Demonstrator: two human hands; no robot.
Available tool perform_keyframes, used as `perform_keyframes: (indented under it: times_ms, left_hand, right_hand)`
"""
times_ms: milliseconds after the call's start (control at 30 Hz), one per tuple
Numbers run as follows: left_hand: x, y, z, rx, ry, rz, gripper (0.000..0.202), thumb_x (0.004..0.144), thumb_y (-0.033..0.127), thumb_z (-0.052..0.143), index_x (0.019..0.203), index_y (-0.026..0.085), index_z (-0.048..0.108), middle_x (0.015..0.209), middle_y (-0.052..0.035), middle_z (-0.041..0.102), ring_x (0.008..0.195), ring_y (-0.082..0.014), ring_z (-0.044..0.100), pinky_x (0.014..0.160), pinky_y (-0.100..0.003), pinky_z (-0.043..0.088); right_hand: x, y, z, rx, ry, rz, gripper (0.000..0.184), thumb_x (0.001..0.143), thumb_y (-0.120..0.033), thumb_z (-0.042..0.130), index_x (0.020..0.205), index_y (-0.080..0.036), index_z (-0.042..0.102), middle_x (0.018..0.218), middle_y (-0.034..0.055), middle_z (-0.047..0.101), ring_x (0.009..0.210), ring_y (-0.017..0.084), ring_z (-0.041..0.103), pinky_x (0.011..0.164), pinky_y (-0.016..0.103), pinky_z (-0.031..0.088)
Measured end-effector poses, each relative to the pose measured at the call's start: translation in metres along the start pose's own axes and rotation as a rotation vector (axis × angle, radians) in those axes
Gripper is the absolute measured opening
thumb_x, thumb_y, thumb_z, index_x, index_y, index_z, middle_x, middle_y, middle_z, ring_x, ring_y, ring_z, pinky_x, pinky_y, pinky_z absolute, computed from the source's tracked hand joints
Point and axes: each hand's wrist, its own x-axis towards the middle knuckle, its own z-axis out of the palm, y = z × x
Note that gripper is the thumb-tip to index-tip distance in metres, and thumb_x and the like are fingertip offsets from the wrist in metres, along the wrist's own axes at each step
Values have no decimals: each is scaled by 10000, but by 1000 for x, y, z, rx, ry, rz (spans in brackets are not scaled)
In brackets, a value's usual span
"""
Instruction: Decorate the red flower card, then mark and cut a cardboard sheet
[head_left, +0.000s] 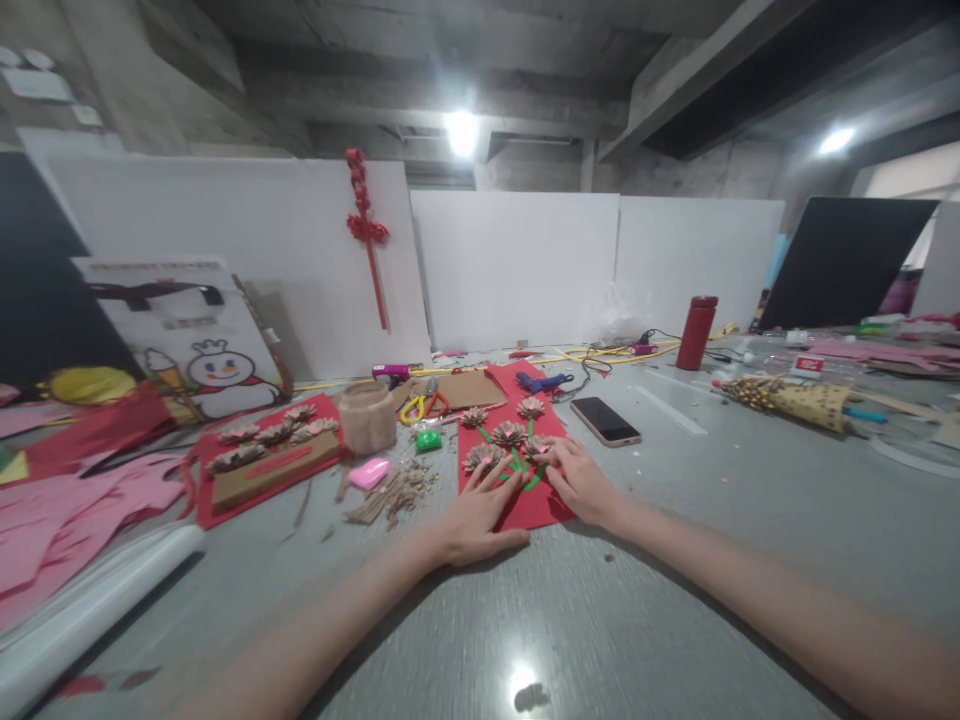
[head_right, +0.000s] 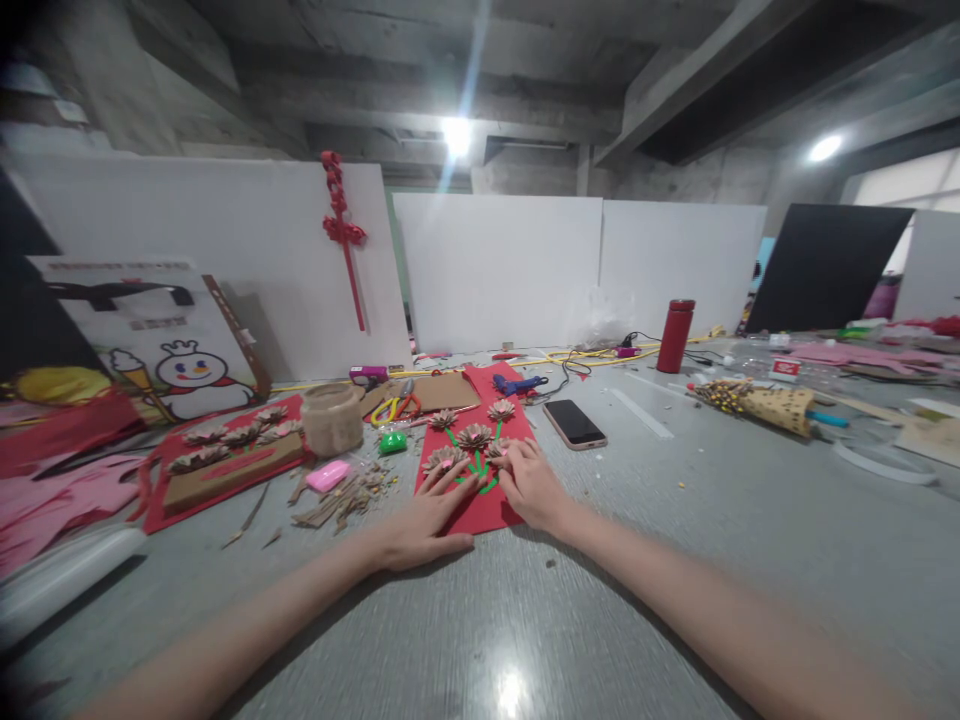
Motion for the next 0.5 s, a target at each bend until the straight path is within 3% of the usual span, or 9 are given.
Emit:
perform_keyframes:
  times_ms: [500]
  left_hand:
    - [1, -3, 4, 8, 16, -45, 782, 718, 638, 234, 1295, 116, 154, 1355, -109, 149, 1239, -255, -10, 993, -417, 59]
  right_hand:
    - [0, -1, 0, 0, -2, 11, 187, 764, -133, 368, 872, -149, 520, 922, 86, 521, 977, 193, 418, 854, 360, 317]
